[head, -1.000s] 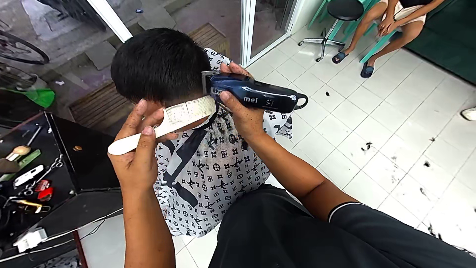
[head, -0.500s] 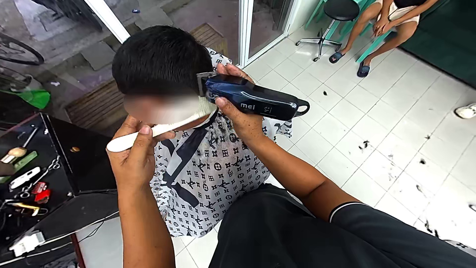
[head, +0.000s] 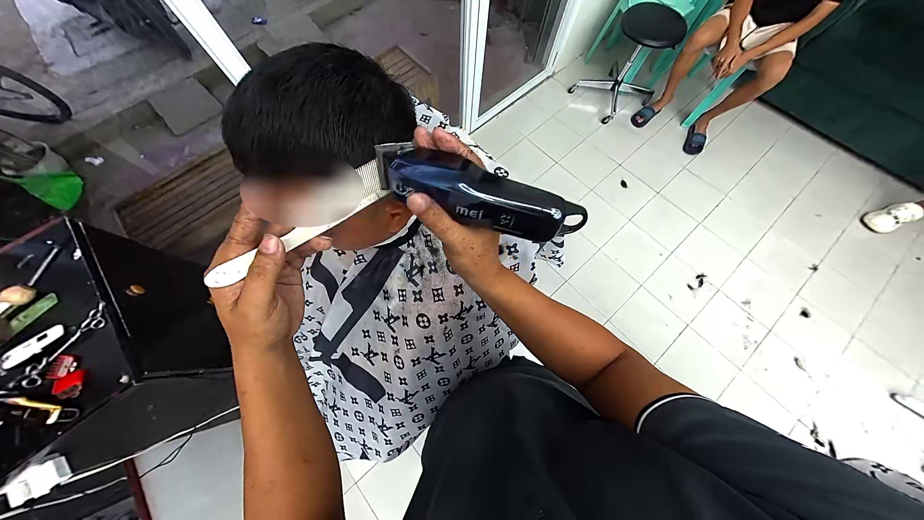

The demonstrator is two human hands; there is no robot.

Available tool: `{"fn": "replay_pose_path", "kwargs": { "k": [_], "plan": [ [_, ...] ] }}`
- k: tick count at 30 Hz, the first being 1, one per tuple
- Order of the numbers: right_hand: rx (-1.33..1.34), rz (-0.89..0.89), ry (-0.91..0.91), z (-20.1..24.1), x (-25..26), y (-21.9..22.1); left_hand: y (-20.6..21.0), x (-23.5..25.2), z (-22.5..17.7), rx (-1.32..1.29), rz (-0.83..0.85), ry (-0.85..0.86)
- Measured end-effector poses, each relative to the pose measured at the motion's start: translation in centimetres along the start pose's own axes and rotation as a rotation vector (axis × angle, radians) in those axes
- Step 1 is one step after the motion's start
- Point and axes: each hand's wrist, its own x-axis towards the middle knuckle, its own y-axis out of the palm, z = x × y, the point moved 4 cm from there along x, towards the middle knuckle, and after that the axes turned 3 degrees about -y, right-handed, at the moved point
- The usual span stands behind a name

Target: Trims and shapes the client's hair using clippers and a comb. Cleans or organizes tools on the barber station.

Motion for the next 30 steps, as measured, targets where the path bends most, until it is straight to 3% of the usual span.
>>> {"fn": "replay_pose_path", "kwargs": {
  "k": [3, 11, 16, 19, 23, 30],
  "plan": [
    [-0.029, 0.024, -0.022, 0.6, 0.4, -0.1, -1.4, 0.0, 0.4, -0.033, -0.006, -0.095],
    [-0.043, -0.083, 0.007, 0.8, 1.8, -0.6, -1.5, 2.0, -0.2, -0.156, 0.040, 0.080],
    [-0.081, 0.024, -0.003, 1.8, 1.4, 1.9, -1.3, 2.0, -0.2, -0.198, 0.046, 0.106],
    [-0.102, 0.104, -0.011, 2.6, 1.3, 2.8, -2.1, 1.2, 0.3, -0.187, 0.059, 0.055],
    [-0.153, 0.043, -0.010, 2.7, 2.2, 1.1, -4.1, 0.7, 1.2, -0.129, 0.047, -0.040],
    [-0.171, -0.018, 0.024, 2.5, 2.4, 0.9, -2.6, 2.4, 0.4, -0.229, 0.014, 0.094]
  ]
}}
